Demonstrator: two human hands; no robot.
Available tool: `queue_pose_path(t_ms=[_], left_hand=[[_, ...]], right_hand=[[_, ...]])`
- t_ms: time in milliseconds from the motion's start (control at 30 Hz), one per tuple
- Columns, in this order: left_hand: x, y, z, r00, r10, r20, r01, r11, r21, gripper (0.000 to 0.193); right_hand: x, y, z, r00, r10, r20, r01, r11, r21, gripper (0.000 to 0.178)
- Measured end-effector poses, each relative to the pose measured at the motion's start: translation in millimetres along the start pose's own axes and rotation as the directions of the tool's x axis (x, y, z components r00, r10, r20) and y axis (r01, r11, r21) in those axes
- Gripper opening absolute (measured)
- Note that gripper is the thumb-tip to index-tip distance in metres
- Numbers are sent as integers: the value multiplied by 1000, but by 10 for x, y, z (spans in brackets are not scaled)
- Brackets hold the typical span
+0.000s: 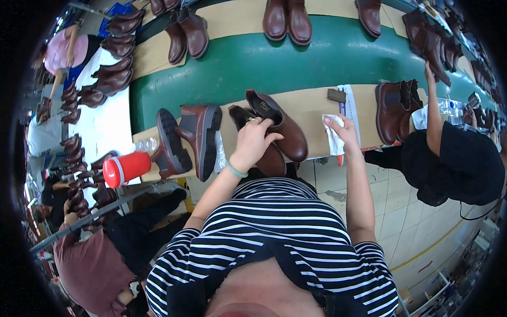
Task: The recorder is inspecting and cleaning brown leather boots at a quality control station.
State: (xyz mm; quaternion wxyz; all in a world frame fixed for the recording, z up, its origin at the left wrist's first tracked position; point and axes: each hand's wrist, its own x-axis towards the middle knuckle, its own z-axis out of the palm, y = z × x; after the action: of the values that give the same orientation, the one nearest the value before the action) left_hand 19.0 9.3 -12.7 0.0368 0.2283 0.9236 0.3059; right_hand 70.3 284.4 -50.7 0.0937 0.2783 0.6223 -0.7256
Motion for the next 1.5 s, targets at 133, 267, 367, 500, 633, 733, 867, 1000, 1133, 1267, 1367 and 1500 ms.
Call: queue_pose_path(t_ms=[133,267,367,500,633,733,867,1000,1133,1267,1367,1500], left_hand=[[67,-54,-429,934,-62,-353,74,997,21,50],[378,-587,-276,955,-52,-291,30,996,-79,58],[507,-609,-118,962,-117,-246,63,974,-216,44],[623,-708,32,920,-262,-292,144,918,-371,18],[650,-629,-30,897,-318,-307,105,827,-552,10],[631,-643,-24,897,-297,-328,75,833,-548,9],[649,-658,33,877,-296,-378,99,882,-460,8],[647,-658,29,887,-300,-351,63,832,-551,4],[631,-685,73,867,-237,-438,9,887,-461,6],[578,-740,55,893,-249,-376,37,871,-489,18],[409,-711,-213,938,-239,-253,56,822,-567,38],[-1,-963,-232,906,-360,-221,94,683,-724,47]], right_hand=[[39,-384,416,986,-147,74,157,975,-156,25],[178,-704,1097,918,-320,236,362,918,-160,27],[430,-719,1500,894,-340,291,405,890,-207,24],[653,-589,1889,879,-358,316,470,765,-439,20],[820,-534,1644,954,-253,161,297,866,-401,16],[786,-540,1681,955,-231,185,261,952,-161,17],[675,-544,1985,890,-427,159,452,788,-418,20],[774,-567,1623,973,-194,126,221,940,-259,11],[641,-587,1944,916,-365,166,401,851,-340,17],[757,-592,1680,964,-223,145,266,769,-582,20],[748,-597,1195,974,-87,209,165,903,-395,20],[349,-879,1478,939,-148,311,271,876,-399,22]])
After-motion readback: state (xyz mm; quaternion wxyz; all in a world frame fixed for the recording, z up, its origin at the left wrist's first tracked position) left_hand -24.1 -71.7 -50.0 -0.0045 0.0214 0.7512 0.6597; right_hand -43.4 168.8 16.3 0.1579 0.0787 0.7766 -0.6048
